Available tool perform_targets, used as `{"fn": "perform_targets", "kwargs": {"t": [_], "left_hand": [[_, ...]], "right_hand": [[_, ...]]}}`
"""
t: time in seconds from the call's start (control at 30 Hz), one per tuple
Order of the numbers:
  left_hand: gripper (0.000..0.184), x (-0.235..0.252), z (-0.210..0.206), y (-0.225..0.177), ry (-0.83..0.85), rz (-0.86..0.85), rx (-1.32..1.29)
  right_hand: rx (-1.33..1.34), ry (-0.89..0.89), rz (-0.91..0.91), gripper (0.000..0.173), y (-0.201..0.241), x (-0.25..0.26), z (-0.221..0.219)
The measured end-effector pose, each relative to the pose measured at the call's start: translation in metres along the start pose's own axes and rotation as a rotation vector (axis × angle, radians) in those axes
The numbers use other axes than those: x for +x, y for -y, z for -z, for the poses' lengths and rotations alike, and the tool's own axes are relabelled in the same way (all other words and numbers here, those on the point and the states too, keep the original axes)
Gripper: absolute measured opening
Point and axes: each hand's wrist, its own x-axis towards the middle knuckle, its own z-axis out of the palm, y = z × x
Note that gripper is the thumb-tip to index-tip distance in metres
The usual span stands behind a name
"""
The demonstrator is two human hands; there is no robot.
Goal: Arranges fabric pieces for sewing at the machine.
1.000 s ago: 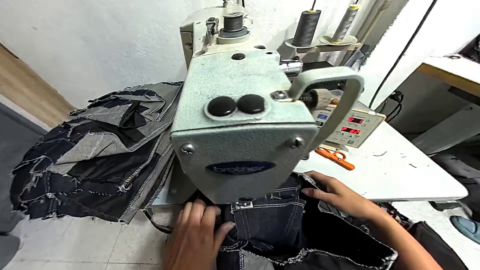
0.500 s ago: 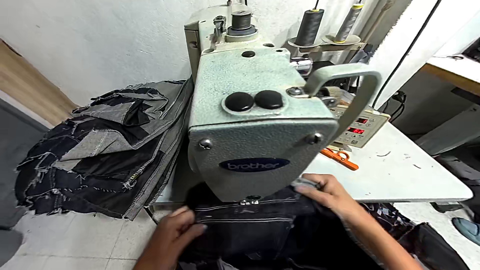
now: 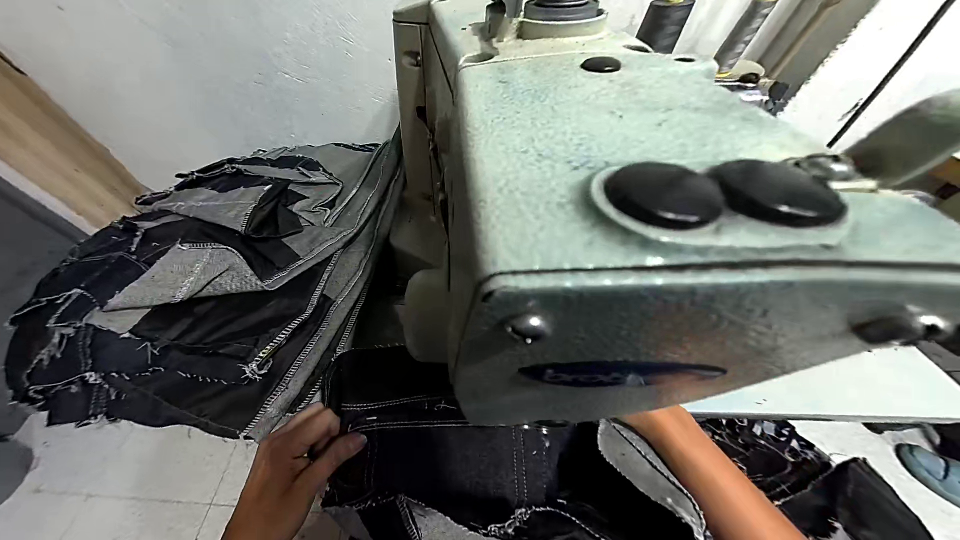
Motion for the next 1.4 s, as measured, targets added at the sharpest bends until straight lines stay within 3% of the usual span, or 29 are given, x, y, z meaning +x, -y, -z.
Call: {"fn": "perform_targets", "kwargs": {"t": [0.23,0.37,0.5,0.57,0.63,0.7,0.8,0.97,1.03,1.13,1.17,1.23,1.33,1.4], "left_hand": [[0.046,0.0,-0.001,-0.002,0.028,0.02,-0.006],[0.045,-0.002,-0.004,-0.001,0.023,0.046,0.085],[0.034,-0.008,0.002,-0.039,0.087,0.177,0.248],[0.035,-0.013,0.004,-0.069,0.116,0.219,0.261],[0.031,-0.023,-0.001,-0.091,0.174,0.19,0.197],[0.027,-0.032,-0.013,-0.105,0.301,0.164,0.035],[0.029,-0.043,-0.045,-0.118,0.377,0.164,-0.177],[0.034,-0.041,-0.077,-0.139,0.27,0.262,-0.166],[0.037,-0.035,-0.08,-0.142,0.248,0.278,-0.103],[0.045,-0.028,-0.086,-0.145,0.211,0.288,0.035],[0.047,-0.028,-0.092,-0.147,0.17,0.306,0.055],[0.056,-0.032,-0.11,-0.152,0.065,0.401,-0.028],[0.076,-0.033,-0.137,-0.157,-0.158,0.569,-0.361],[0.078,-0.032,-0.131,-0.162,-0.248,0.557,-0.467]], "right_hand": [[0.001,-0.013,0.016,0.041,0.004,0.001,0.005],[0.033,0.084,-0.06,0.046,0.007,0.001,0.011],[0.045,0.182,-0.096,0.061,0.004,-0.005,0.031],[0.043,0.179,-0.118,0.082,0.008,-0.016,0.055],[0.094,0.269,-0.209,0.101,0.034,-0.031,0.085],[0.161,0.359,-0.357,0.103,0.066,-0.046,0.099],[0.1,0.317,-0.47,0.101,0.075,-0.081,0.079],[0.222,0.118,-0.525,0.101,0.031,-0.112,0.036],[0.208,0.07,-0.52,0.085,0.014,-0.119,0.02],[0.203,0.043,-0.562,0.036,0.004,-0.126,0.003],[0.228,0.014,-0.577,0.027,0.003,-0.128,-0.004],[0.367,-0.054,-0.606,0.024,0.0,-0.132,-0.015],[0.736,-0.175,-0.652,0.018,-0.003,-0.13,-0.013],[0.885,-0.198,-0.639,0.023,-0.006,-0.127,0.006]]}}
